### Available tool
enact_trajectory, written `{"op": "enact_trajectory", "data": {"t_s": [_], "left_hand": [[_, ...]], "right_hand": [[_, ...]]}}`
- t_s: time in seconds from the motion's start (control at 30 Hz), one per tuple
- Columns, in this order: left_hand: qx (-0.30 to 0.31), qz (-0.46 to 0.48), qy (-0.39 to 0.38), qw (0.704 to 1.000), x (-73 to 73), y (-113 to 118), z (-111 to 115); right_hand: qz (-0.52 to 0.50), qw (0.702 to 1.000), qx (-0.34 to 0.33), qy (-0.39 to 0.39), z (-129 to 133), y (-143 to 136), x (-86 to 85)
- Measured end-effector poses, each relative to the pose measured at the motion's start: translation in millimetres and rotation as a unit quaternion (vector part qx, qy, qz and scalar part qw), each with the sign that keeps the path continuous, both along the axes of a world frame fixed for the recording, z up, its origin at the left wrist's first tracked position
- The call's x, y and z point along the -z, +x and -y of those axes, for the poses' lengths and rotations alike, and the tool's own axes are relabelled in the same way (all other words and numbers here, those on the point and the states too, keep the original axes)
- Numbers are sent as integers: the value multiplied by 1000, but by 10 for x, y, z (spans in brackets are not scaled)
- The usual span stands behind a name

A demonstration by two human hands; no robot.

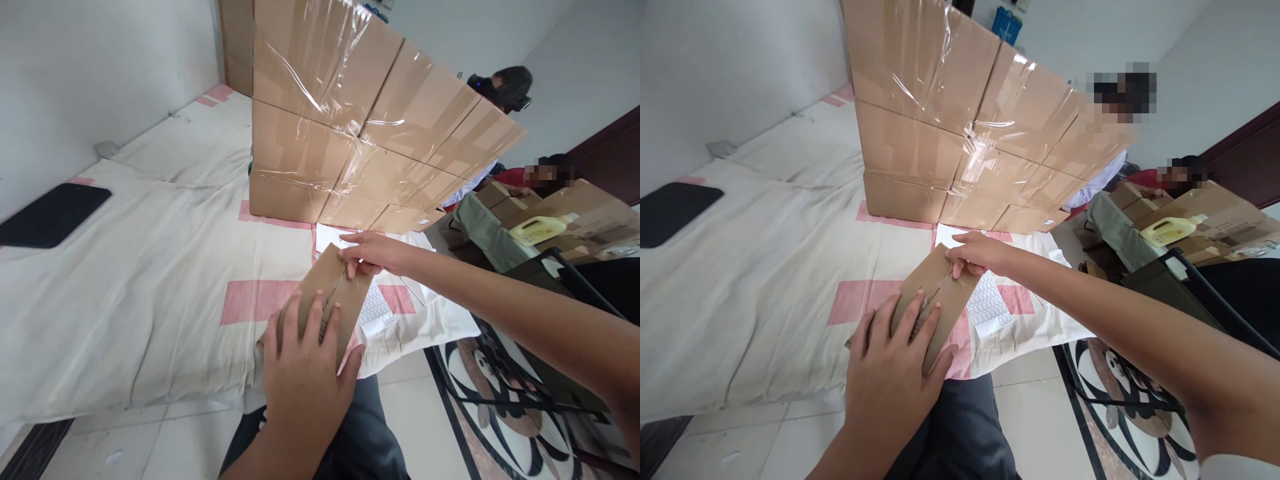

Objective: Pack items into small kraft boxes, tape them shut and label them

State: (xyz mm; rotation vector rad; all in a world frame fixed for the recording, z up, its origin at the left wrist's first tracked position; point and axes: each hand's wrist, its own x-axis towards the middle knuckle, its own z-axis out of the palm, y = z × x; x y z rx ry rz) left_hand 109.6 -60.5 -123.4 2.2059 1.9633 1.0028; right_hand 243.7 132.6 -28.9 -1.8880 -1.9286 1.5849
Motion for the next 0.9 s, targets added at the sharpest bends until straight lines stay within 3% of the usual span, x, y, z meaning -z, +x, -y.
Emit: {"op": "enact_trajectory", "data": {"t_s": [0.27, 0.47, 0.7, 0.9], "left_hand": [[-7, 30, 0, 1000, -30, 53, 2], [-1, 23, -2, 1000, -32, 52, 3], [3, 9, -1, 1000, -26, 1, 4], [23, -2, 0, 1000, -34, -61, -10]], "right_hand": [[74, 996, 22, -36, -57, 25, 40], [141, 986, -31, -86, -130, 20, -28], [197, 969, -65, -132, -256, 95, 5], [248, 948, -120, -157, -236, 282, -167]]}}
